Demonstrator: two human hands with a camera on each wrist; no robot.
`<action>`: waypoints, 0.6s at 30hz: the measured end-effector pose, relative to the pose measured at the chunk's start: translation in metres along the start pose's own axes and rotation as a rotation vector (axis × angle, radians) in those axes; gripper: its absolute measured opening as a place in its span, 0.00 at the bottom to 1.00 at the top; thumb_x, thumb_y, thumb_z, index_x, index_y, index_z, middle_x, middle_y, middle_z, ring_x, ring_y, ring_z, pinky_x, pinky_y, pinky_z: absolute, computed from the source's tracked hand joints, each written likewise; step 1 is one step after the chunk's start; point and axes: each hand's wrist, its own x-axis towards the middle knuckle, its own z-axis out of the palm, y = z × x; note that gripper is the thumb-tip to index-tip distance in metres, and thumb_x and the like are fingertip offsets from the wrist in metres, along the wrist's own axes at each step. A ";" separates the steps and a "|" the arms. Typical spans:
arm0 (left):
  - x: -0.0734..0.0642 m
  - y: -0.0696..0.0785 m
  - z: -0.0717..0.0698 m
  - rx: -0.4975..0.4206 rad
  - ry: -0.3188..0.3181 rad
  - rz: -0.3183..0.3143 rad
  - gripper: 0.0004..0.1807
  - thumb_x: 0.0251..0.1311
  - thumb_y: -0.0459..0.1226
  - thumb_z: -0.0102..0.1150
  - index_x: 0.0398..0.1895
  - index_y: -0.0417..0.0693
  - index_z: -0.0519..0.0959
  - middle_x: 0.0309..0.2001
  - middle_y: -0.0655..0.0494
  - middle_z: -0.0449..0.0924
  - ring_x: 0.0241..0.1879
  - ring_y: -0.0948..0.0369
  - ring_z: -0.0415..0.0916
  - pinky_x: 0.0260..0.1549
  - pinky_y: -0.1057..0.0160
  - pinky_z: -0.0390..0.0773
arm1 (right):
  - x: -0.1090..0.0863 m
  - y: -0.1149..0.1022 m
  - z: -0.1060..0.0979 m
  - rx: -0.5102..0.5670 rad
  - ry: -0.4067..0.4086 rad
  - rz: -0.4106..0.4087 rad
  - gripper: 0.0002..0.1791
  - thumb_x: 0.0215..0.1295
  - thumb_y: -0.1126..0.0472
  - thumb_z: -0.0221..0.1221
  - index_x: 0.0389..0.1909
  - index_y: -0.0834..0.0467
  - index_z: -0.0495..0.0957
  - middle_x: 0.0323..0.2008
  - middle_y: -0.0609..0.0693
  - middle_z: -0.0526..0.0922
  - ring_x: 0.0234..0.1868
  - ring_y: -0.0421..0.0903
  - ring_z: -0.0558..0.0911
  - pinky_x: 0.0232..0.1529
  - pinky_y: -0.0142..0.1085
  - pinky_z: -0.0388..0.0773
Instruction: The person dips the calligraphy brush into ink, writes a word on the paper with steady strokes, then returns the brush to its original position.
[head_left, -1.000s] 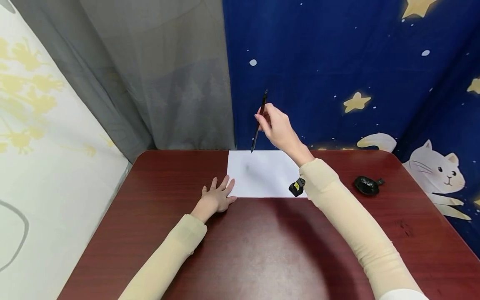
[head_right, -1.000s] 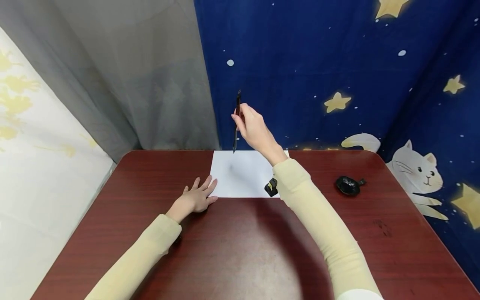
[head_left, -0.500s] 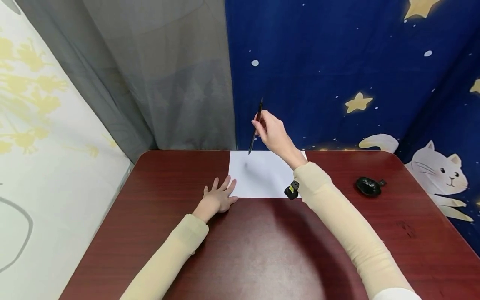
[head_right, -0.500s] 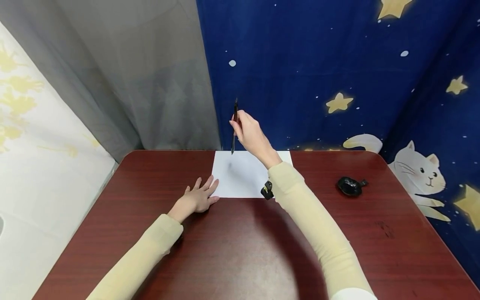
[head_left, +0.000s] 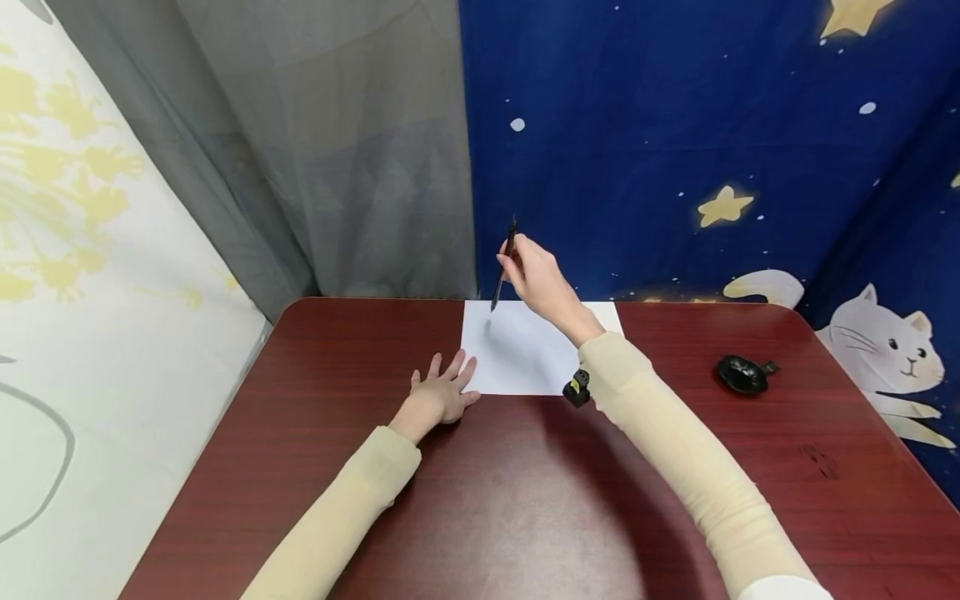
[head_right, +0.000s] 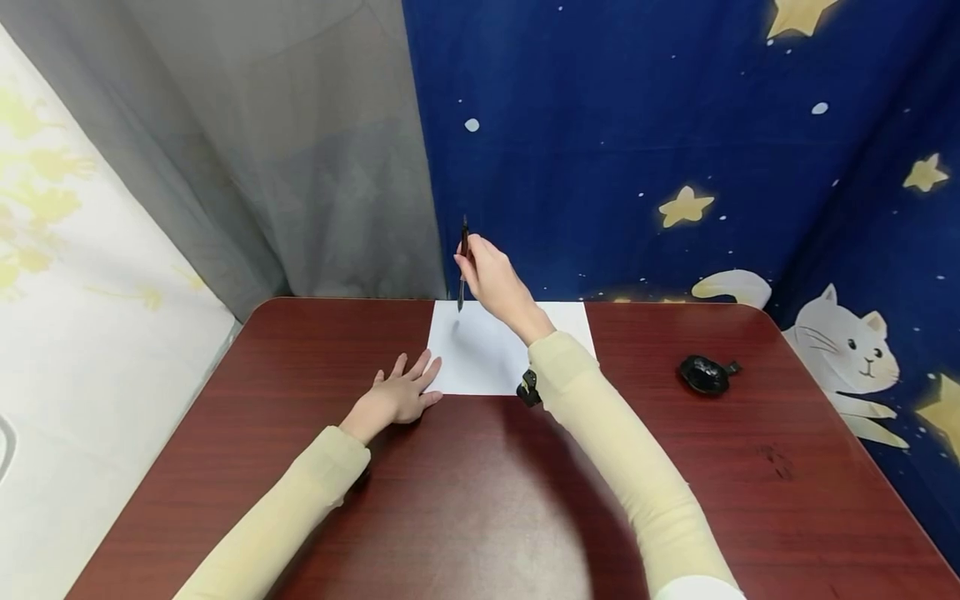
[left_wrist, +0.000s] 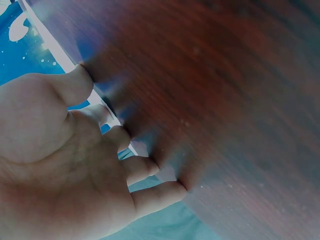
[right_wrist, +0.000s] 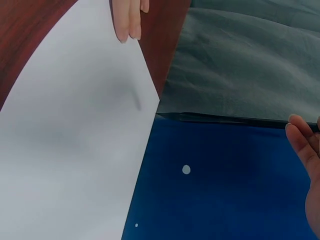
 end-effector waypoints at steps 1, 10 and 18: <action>0.000 0.000 0.000 -0.004 0.002 0.002 0.34 0.68 0.56 0.33 0.72 0.66 0.37 0.73 0.64 0.27 0.71 0.50 0.25 0.63 0.39 0.39 | 0.000 0.000 0.001 0.002 -0.003 0.001 0.06 0.69 0.60 0.48 0.41 0.59 0.69 0.33 0.51 0.75 0.32 0.40 0.81 0.34 0.28 0.79; -0.002 0.000 -0.001 -0.013 0.014 0.013 0.33 0.68 0.56 0.34 0.73 0.64 0.39 0.73 0.62 0.29 0.71 0.49 0.26 0.63 0.38 0.40 | -0.003 0.005 0.010 -0.021 -0.010 0.006 0.06 0.69 0.61 0.48 0.41 0.59 0.68 0.33 0.49 0.74 0.33 0.45 0.82 0.34 0.28 0.79; 0.001 0.000 0.000 -0.005 0.012 0.006 0.33 0.68 0.56 0.33 0.72 0.65 0.39 0.73 0.63 0.29 0.71 0.49 0.26 0.63 0.38 0.40 | -0.006 0.007 0.015 -0.041 -0.023 0.018 0.07 0.70 0.59 0.46 0.41 0.59 0.68 0.34 0.50 0.73 0.35 0.41 0.81 0.35 0.28 0.79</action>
